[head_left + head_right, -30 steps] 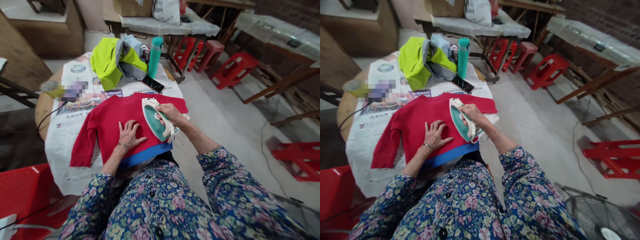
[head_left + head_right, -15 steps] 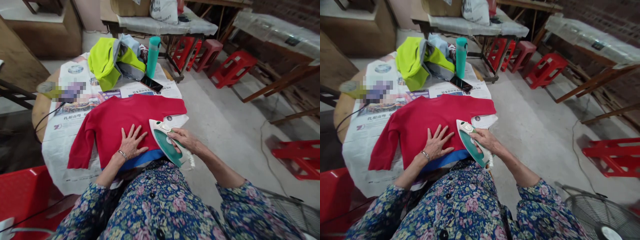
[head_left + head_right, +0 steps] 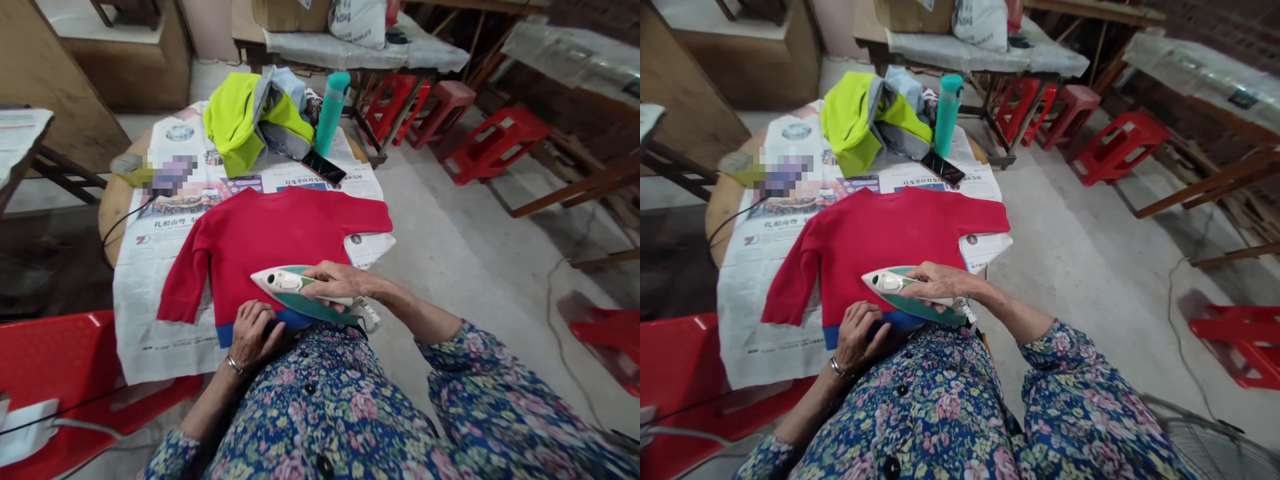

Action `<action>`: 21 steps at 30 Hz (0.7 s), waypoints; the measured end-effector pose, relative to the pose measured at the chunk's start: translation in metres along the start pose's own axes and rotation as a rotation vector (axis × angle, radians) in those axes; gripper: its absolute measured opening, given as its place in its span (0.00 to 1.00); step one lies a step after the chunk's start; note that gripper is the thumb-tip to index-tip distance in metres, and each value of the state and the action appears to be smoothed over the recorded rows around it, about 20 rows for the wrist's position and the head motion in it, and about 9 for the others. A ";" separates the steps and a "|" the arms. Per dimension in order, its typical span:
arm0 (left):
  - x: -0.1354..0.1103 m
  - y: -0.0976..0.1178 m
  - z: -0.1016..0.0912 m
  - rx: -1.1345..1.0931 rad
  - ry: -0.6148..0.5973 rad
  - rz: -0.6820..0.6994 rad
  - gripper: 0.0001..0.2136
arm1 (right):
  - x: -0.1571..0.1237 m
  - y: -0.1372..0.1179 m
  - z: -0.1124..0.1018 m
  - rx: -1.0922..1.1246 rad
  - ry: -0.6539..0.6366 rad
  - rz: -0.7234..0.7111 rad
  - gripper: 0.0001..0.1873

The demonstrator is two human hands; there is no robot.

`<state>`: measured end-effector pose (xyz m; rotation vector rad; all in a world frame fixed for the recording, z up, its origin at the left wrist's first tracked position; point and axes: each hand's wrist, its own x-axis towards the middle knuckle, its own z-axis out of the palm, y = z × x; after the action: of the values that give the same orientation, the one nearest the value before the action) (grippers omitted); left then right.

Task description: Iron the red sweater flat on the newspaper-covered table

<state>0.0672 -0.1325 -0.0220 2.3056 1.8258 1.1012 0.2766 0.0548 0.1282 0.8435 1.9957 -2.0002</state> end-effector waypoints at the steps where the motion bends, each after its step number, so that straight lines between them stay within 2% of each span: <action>1: -0.004 -0.001 -0.001 0.042 0.053 -0.085 0.07 | 0.001 -0.001 0.001 -0.002 -0.035 0.003 0.15; 4: -0.012 -0.005 0.001 0.159 0.136 -0.339 0.09 | 0.008 -0.002 0.000 0.028 -0.054 -0.006 0.16; 7: -0.016 -0.009 0.003 0.202 0.113 -0.485 0.10 | 0.022 -0.007 -0.009 0.095 0.073 -0.018 0.20; 12: -0.020 -0.013 -0.002 0.151 0.099 -0.468 0.12 | 0.052 -0.034 -0.023 0.216 0.468 0.010 0.21; 14: -0.020 -0.015 -0.006 0.097 0.129 -0.457 0.12 | 0.060 -0.044 -0.025 0.253 0.526 0.027 0.21; 16: -0.018 -0.018 -0.011 0.038 0.177 -0.495 0.10 | 0.064 -0.048 -0.023 0.232 0.453 0.020 0.21; 21: -0.013 -0.027 -0.022 -0.149 0.306 -0.766 0.10 | 0.054 -0.034 -0.002 0.065 0.025 -0.016 0.21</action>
<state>0.0316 -0.1438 -0.0229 1.1903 2.3054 1.3952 0.2152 0.0731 0.1298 0.8726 1.9661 -2.0837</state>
